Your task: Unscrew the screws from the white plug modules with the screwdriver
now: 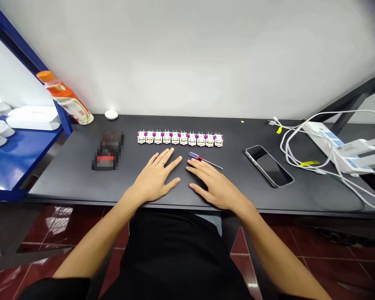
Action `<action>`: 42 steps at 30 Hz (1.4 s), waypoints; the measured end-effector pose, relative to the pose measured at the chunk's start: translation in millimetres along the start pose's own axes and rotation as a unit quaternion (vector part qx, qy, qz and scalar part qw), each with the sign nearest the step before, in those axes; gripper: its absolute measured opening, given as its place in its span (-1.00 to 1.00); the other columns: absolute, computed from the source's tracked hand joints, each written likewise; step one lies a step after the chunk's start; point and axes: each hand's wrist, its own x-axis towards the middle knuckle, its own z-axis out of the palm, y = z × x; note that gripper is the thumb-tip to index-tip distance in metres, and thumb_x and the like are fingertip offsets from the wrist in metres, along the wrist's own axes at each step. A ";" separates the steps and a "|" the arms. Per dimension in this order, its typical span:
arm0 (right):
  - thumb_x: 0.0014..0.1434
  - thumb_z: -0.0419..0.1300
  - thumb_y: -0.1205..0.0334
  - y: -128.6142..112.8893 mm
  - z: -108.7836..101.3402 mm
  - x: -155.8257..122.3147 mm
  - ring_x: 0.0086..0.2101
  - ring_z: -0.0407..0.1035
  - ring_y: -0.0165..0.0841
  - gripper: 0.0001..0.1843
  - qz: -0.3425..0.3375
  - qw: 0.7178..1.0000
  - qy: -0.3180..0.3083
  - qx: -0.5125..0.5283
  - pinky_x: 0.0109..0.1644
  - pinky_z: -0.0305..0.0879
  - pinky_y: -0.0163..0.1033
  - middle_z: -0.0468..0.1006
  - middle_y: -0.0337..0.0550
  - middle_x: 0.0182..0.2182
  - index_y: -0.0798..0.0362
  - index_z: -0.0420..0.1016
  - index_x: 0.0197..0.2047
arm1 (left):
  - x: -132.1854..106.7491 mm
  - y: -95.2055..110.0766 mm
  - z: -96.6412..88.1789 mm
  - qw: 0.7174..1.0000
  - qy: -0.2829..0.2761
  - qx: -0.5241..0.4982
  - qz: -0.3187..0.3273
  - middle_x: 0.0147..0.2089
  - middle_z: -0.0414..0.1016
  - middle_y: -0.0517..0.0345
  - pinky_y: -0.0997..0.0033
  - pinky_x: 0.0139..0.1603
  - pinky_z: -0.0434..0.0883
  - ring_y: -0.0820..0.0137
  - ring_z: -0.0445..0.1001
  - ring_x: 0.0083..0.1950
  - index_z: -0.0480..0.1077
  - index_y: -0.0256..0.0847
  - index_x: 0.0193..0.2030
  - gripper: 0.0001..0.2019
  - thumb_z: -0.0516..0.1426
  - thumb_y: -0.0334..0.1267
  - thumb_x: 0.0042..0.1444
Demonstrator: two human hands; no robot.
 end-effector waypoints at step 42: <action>0.63 -0.04 0.37 29.4 -9.9 49.1 -0.06 0.59 -0.08 -0.65 0.026 0.992 0.039 -0.118 -0.03 0.53 0.01 0.70 0.13 0.06 0.10 0.56 0.20 | -28.1 -44.5 -21.5 0.993 0.096 0.007 -0.062 0.49 0.50 -0.22 -0.16 0.46 0.59 -0.03 0.57 0.35 0.50 -0.18 0.53 -0.51 0.06 -0.15 0.60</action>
